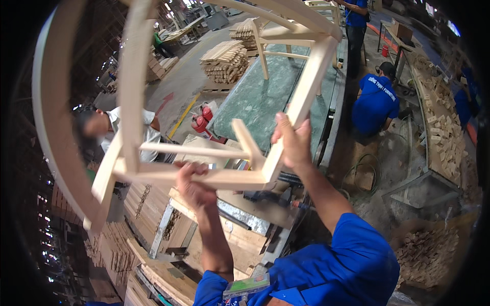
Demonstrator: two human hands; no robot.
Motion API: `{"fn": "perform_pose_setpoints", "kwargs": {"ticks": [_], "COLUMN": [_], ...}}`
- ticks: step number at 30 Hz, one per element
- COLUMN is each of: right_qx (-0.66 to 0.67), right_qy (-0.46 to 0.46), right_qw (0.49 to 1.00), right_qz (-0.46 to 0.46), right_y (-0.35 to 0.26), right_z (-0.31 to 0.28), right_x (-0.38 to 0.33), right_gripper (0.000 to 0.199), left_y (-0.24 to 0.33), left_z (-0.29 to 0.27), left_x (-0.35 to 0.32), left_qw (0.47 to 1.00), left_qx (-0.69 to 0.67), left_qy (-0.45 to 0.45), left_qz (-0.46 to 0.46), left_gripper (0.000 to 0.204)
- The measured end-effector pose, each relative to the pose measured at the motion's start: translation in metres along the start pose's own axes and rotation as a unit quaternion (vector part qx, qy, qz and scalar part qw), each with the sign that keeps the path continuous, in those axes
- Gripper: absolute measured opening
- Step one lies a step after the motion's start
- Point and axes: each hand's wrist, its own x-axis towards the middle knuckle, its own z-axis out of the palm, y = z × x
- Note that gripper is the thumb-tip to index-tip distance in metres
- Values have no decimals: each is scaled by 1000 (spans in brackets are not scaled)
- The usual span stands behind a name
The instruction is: The person assembles a wooden chair frame by aligning legs and crossbars on a workbench and securing them with a pneumatic nail gun. The person repeatedly lifts, positions, and fastens the frame components, then places the completed frame on a nearby stack.
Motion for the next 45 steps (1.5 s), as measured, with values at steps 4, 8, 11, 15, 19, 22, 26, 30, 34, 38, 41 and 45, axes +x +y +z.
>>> {"fn": "perform_pose_setpoints", "kwargs": {"ticks": [4, 8, 11, 15, 19, 22, 26, 30, 34, 38, 41, 45], "right_qx": [-91, -121, -145, -198, -261, -352, -267, -341, -482, -514, -508, -515], "right_qy": [52, 92, 133, 145, 103, -5, 69, 76, -16, -249, -454, -609], "right_qw": [994, 985, 971, 953, 942, 903, 926, 896, 873, 820, 725, 526], "right_qz": [36, 84, 135, 181, 185, 245, 256, 275, 70, -19, 101, 296], "right_y": [10, 30, 60, 112, 145, 180, 180, 252, 205, 233, 220, 162], "right_z": [-74, -123, -136, -118, -161, -194, -180, -128, -72, -88, -115, -157], "right_x": [74, 141, 188, 260, 364, 401, 456, 414, 365, 168, 14, -154], "right_gripper": [35, 45, 61, 39, 17, 17, 41, 69, 53, 49, 46, 42], "left_y": [-119, -207, -250, -254, -243, -178, -18, 83, 75, 33, -12, -15], "left_z": [25, 58, 69, 63, 45, -36, -144, -206, -244, -257, -271, -327], "left_x": [51, 95, 137, 198, 186, 126, -1, -212, -395, -532, -612, -685], "left_qw": [988, 980, 970, 949, 899, 878, 912, 872, 820, 592, 499, 465], "left_qx": [-65, -12, 17, 73, 238, 260, 317, 292, 109, 46, -91, -203], "left_qy": [-41, -34, -46, -136, -267, -307, -93, 285, 526, 799, 859, 861], "left_qz": [-131, -195, -238, -275, -254, -259, -241, -271, -199, -96, -74, 15], "left_gripper": [25, 12, 14, 31, 43, 47, 46, 38, 22, 29, 60, 86]}}
